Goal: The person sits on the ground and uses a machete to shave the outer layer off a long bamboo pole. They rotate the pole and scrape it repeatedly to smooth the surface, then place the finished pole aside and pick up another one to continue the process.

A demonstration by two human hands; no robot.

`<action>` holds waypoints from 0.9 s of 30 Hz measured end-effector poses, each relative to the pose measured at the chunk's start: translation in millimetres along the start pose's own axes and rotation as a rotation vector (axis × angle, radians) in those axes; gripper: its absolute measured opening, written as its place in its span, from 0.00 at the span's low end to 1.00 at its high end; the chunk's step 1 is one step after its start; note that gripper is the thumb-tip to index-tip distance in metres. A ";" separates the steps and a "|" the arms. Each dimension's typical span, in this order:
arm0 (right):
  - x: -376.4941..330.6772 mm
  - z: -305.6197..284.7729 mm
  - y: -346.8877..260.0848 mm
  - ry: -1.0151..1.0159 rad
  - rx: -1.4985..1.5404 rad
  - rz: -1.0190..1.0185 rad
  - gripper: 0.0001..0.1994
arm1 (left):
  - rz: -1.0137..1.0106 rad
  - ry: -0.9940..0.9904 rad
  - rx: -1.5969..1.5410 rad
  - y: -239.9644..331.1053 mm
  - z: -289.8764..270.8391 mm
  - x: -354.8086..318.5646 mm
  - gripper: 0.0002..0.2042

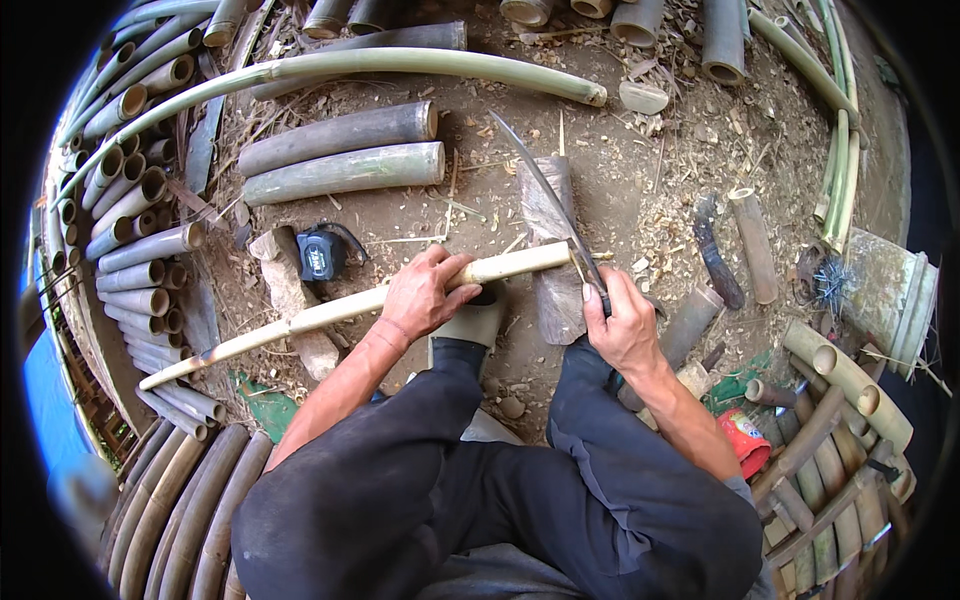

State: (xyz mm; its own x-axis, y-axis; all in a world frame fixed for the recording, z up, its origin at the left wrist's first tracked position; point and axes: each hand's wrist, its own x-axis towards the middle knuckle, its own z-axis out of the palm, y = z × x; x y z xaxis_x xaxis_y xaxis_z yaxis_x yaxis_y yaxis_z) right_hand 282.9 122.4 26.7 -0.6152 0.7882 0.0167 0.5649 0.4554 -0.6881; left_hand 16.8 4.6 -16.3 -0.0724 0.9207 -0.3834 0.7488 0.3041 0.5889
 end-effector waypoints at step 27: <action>-11.7 1.4 9.8 -0.109 0.049 0.208 0.11 | -0.084 -0.046 0.132 4.6 9.3 -0.6 0.25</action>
State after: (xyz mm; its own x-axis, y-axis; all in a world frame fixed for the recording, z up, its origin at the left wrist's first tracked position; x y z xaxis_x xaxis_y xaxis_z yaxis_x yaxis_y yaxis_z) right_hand 294.8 117.1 18.7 -0.5457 0.8124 -0.2055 0.6597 0.2654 -0.7031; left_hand 26.4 3.1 -20.0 -0.1101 0.8804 -0.4612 0.8214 0.3419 0.4565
